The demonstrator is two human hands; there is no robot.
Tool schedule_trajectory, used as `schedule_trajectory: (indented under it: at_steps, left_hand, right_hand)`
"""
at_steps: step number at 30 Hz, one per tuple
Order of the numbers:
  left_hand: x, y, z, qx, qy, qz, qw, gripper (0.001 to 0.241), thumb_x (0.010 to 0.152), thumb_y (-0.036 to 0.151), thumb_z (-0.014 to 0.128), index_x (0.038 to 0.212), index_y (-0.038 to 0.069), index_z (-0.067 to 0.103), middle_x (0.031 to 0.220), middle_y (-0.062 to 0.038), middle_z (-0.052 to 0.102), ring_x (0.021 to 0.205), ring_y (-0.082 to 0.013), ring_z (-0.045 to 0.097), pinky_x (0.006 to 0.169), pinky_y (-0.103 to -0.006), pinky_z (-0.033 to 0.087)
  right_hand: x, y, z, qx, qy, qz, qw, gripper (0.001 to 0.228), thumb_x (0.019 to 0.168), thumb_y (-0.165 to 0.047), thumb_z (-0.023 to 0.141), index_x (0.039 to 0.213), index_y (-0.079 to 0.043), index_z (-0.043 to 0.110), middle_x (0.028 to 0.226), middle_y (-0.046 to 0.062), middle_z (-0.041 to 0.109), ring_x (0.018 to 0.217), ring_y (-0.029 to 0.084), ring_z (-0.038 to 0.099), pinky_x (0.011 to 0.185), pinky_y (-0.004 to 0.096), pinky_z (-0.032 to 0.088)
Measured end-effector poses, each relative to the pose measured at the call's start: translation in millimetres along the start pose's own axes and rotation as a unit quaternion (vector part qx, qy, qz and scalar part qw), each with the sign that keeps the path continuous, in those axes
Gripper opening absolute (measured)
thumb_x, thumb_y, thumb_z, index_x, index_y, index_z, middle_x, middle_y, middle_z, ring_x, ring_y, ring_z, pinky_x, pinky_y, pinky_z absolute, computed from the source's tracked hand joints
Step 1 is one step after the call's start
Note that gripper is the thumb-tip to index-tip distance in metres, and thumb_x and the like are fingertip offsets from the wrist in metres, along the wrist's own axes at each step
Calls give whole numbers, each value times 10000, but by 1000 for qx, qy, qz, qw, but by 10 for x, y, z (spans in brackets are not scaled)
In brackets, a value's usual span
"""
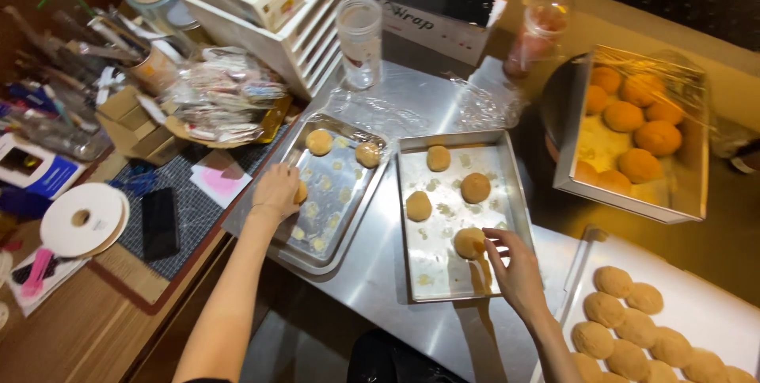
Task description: Arranging small dough balls from metal trays into a grid pattern on a white board
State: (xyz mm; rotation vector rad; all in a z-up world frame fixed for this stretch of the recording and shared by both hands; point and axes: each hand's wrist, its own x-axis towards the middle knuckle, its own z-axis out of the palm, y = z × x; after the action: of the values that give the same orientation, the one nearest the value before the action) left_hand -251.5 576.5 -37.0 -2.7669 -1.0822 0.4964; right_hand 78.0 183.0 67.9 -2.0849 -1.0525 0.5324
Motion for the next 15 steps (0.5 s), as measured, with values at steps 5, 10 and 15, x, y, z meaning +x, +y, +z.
schedule_trajectory:
  at_steps: [5,10,15]
  left_hand:
    - [-314,273,-530,-293,98,-88,947,638,683,309,888,1167,97,532,1177,-128,485,1081,-333,560,847,-469,517]
    - [-449,1574,-1653,-726,132,-146,659,615,710,222,859,1243,98,578,1220,-95,642,1000,-195,645,874,-277,541]
    - [-760,3486,-2739,-822,-140,45,550,526,777,131,803,1265,38,630,1158,-121,676,841,-221,675,606,-359,666]
  right_hand:
    - [-183,328,-226,33,33,45,998,260,978,-226,590,1187,-133,714,1156,15,745,873,188,712,816,312,562]
    - [-403,369,-714,103,63,71,990,251,964,-216,604,1176,-136,713,1129,-4,776,928,143,733,838,296,594]
    - [-683,246,-1426,285,72,88,952,365,972,-230,570,1287,-66,653,1189,107,763,1032,185,749,867,310,598]
